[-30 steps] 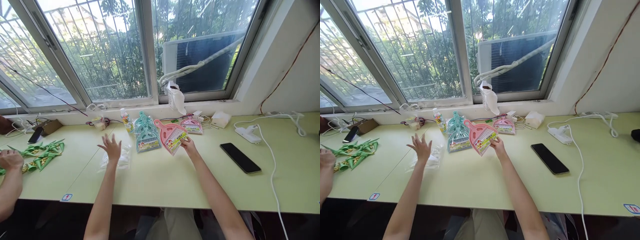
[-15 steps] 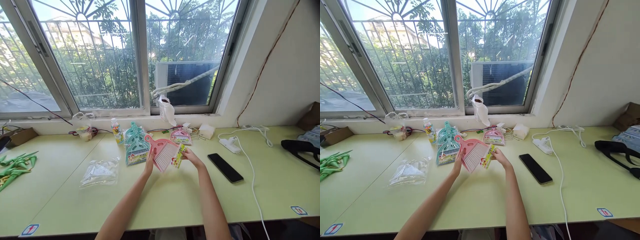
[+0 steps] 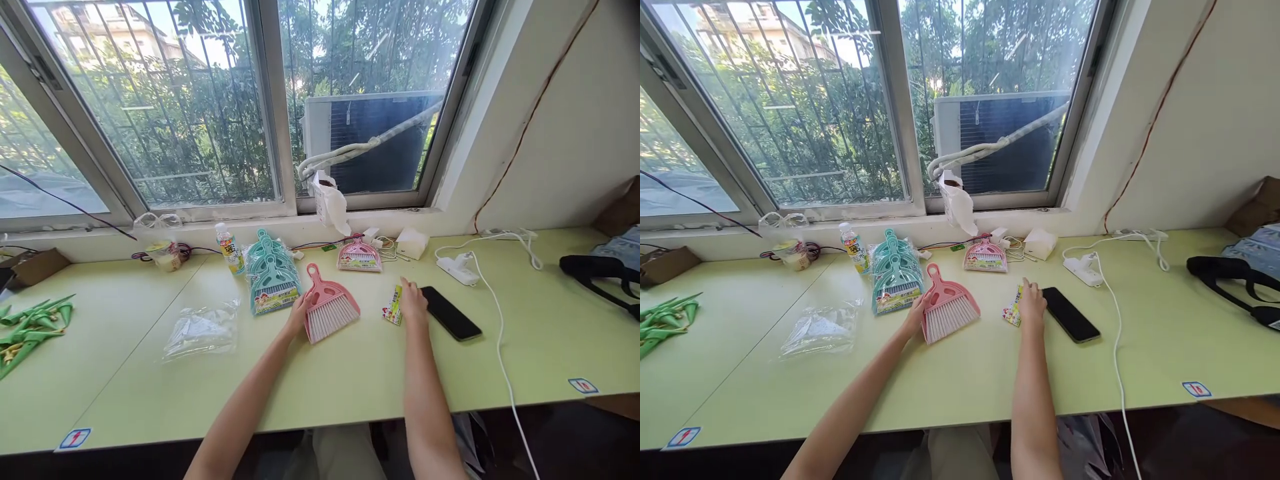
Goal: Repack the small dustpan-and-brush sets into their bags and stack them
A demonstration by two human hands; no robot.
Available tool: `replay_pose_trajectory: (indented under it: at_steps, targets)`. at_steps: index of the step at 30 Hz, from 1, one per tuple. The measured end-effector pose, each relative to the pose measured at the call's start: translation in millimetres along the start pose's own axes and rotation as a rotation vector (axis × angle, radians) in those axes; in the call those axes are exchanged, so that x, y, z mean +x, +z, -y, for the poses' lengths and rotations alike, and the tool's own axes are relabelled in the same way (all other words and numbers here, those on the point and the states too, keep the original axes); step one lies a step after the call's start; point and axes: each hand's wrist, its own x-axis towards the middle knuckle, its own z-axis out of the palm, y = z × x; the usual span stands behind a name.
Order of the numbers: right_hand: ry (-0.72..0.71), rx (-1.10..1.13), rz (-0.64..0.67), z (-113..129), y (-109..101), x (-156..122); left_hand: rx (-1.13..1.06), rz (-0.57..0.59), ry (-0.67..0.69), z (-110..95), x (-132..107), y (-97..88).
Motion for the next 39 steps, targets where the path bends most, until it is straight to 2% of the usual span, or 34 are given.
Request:
replay_pose_trajectory:
  at_steps: [2,4,7,10,12,15,17,22,25,30,36,39]
  targets:
    - [-0.063,0.057,-0.204,21.5,-3.8,-3.5,-0.005,0.020,-0.006,1.7,0.2,-0.7]
    - [-0.216,0.201,-0.284,52.4,-6.7,-12.0,-0.019,0.029,-0.003,3.8,1.0,-0.8]
    - [-0.395,0.516,-0.173,109.3,-3.0,-39.7,-0.009,0.008,0.022,6.4,0.9,1.2]
    - [-0.596,0.619,-0.009,156.5,9.2,-75.9,0.051,-0.050,0.065,5.4,-3.0,4.6]
    - [-0.537,0.657,-0.020,172.8,16.5,-92.5,0.112,-0.101,0.101,2.6,-7.2,6.8]
    - [-0.373,0.686,-0.024,176.3,19.9,-96.6,0.248,-0.099,0.159,-2.3,-13.5,9.4]
    - [-0.330,0.642,0.004,172.2,17.6,-90.6,0.337,-0.064,0.189,-3.8,-16.5,10.5]
    - [-0.413,0.479,0.025,165.6,8.8,-79.3,0.414,-0.095,0.209,-2.4,-16.9,10.9]
    - [-0.406,0.552,0.037,162.3,5.9,-75.2,0.351,-0.047,0.223,-6.0,-14.9,10.3]
    - [-0.375,0.711,0.144,154.4,6.2,-64.7,0.344,0.027,0.243,-16.4,-14.8,8.8]
    - [-0.359,0.764,0.152,153.5,0.8,-61.6,0.429,-0.002,0.249,-20.8,-16.3,11.2]
    - [-0.363,0.768,0.105,156.6,-2.5,-65.7,0.479,-0.022,0.241,-23.0,-15.9,13.1]
